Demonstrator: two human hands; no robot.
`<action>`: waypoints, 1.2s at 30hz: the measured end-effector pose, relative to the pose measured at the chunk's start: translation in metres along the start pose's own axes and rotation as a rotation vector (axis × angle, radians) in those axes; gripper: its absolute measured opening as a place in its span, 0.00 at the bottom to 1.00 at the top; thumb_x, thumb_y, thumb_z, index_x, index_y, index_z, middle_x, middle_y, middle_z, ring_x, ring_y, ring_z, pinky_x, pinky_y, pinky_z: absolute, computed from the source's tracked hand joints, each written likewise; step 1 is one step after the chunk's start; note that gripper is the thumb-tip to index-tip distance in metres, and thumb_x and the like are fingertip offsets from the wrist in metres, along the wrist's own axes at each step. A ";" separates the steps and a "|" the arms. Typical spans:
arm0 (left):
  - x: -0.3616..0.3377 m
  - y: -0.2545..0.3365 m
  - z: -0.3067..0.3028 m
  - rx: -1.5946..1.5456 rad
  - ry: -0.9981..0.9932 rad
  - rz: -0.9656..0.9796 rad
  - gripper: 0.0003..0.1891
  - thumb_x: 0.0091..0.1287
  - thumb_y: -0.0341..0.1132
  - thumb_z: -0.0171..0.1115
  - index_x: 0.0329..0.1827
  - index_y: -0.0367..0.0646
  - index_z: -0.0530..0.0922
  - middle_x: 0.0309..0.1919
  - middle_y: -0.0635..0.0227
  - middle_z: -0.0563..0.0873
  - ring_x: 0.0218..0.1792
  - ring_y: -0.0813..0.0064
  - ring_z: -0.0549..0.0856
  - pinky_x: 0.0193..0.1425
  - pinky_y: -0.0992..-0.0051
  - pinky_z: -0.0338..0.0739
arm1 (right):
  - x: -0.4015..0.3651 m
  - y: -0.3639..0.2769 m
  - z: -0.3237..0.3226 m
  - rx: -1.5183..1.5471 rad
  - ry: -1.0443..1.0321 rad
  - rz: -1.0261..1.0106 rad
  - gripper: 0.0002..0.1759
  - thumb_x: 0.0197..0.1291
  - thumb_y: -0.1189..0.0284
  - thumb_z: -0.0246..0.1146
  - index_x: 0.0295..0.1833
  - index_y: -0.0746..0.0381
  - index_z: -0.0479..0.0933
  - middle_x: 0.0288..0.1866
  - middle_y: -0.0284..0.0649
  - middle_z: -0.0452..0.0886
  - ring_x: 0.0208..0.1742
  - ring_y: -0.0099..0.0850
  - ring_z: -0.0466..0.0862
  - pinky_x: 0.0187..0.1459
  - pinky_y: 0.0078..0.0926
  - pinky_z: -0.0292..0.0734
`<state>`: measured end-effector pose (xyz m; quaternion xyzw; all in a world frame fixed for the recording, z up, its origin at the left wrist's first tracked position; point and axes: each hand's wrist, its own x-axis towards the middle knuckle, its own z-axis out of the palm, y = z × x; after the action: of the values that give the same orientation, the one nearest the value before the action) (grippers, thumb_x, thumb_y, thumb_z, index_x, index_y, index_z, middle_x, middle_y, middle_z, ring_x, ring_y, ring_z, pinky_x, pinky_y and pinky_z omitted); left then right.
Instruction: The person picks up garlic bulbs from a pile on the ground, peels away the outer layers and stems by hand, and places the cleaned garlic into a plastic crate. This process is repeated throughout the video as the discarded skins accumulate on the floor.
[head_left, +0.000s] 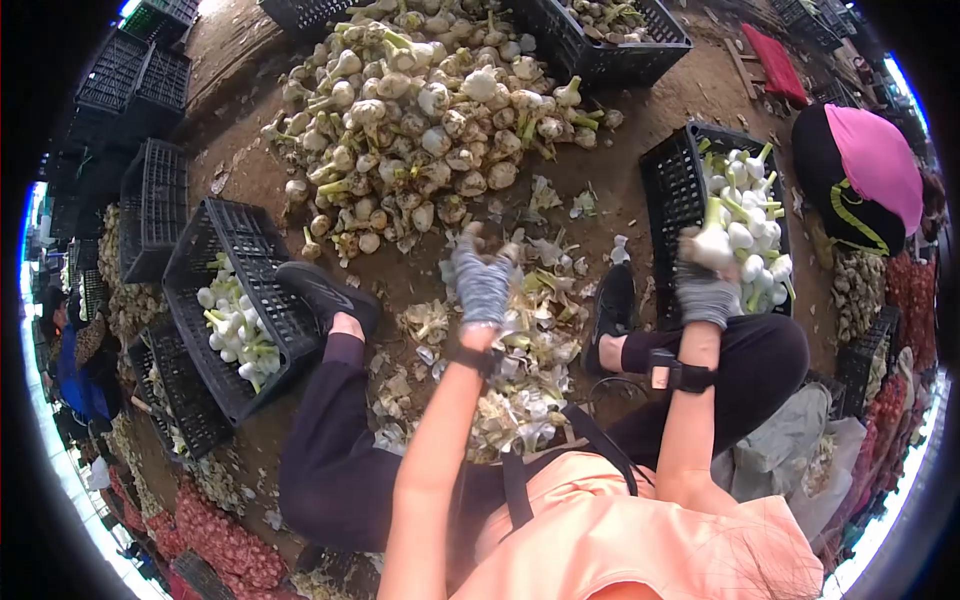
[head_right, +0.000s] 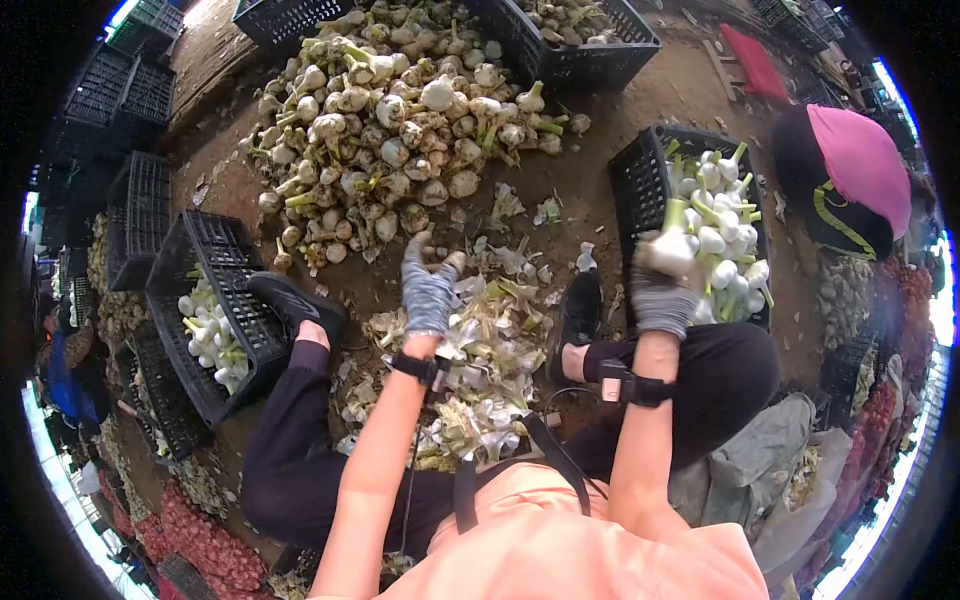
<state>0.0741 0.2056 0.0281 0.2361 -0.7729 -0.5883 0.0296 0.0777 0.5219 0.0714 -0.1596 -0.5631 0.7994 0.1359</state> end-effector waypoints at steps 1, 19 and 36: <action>0.016 -0.002 -0.006 0.163 0.074 0.114 0.29 0.53 0.33 0.69 0.59 0.41 0.67 0.39 0.66 0.76 0.33 0.76 0.75 0.38 0.77 0.73 | 0.001 -0.010 -0.015 0.489 0.021 0.127 0.34 0.55 0.52 0.57 0.56 0.70 0.65 0.51 0.50 0.73 0.46 0.39 0.78 0.47 0.38 0.76; 0.153 -0.037 0.001 -0.284 -0.029 0.069 0.17 0.52 0.21 0.57 0.46 0.43 0.73 0.35 0.65 0.81 0.36 0.74 0.81 0.39 0.76 0.76 | -0.039 0.023 0.103 -0.330 -0.243 0.622 0.25 0.62 0.49 0.51 0.41 0.61 0.78 0.19 0.34 0.77 0.13 0.18 0.71 0.15 0.13 0.65; -0.112 0.085 -0.042 -0.633 -0.446 0.143 0.27 0.55 0.22 0.62 0.59 0.41 0.66 0.58 0.63 0.69 0.56 0.70 0.72 0.59 0.73 0.69 | -0.088 -0.028 0.126 -0.250 -0.587 0.614 0.19 0.58 0.63 0.62 0.45 0.69 0.73 0.35 0.36 0.78 0.37 0.20 0.75 0.39 0.21 0.73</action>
<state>0.1593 0.2293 0.1453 0.0271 -0.5551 -0.8309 -0.0267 0.1072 0.3884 0.1469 -0.1011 -0.5966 0.7398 -0.2940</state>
